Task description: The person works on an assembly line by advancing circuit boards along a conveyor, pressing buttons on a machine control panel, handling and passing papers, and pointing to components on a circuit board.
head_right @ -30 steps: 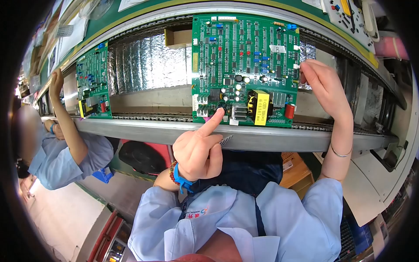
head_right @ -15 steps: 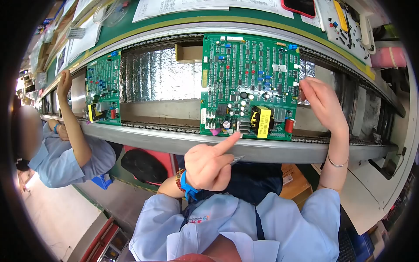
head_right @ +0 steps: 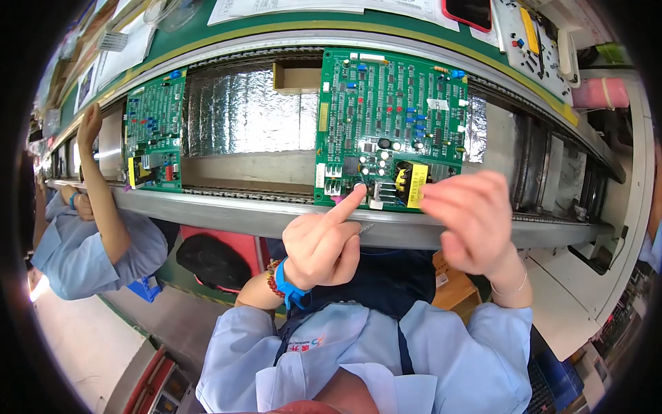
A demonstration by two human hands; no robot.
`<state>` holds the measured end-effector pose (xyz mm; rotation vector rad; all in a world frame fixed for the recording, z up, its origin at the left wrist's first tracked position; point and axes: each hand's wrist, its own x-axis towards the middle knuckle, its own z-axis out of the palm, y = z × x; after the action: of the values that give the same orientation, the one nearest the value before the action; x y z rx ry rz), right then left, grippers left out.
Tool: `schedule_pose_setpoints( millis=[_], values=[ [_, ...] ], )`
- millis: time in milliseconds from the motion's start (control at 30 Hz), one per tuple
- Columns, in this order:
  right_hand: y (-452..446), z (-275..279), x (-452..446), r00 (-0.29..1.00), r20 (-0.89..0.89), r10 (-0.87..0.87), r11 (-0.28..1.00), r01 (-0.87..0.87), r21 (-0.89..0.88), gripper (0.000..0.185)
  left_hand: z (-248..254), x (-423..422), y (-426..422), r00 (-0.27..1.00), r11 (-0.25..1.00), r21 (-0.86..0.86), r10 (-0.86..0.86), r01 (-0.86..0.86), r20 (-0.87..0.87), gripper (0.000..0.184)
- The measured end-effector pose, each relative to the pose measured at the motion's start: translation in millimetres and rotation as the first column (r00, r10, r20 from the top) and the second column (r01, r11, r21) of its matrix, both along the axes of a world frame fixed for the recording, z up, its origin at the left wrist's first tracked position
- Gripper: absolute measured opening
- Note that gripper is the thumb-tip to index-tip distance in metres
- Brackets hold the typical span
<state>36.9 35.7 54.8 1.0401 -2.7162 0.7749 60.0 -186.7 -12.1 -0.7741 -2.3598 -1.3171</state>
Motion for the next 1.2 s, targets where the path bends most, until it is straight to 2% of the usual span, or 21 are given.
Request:
schedule_pose_setpoints(
  millis=[67,133,200,367,1200],
  values=[
    [-6,-5,9,0.999,0.030,0.012,0.999,-0.013,0.043,0.019,-1,0,-1,1.000,1.000,-0.008,0.000,0.000,-0.005,0.012],
    [-10,-13,16,0.999,-0.038,-0.012,0.998,0.015,0.067,0.019,-2,-1,-2,1.000,1.000,-0.016,-0.002,0.002,-0.007,0.012],
    [-12,-14,22,0.999,-0.001,-0.036,0.995,0.036,0.088,0.020,-4,-1,-1,1.000,1.000,-0.020,0.002,-0.003,-0.014,0.013],
    [-16,-16,26,0.997,-0.058,-0.049,0.979,0.059,0.197,0.018,-9,-2,-1,1.000,1.000,0.007,0.004,-0.004,-0.020,0.013],
    [-34,-9,34,0.992,-0.111,-0.067,0.913,0.106,0.395,0.014,-17,0,-1,0.998,0.997,0.061,0.041,-0.038,-0.045,0.014]
  ],
)
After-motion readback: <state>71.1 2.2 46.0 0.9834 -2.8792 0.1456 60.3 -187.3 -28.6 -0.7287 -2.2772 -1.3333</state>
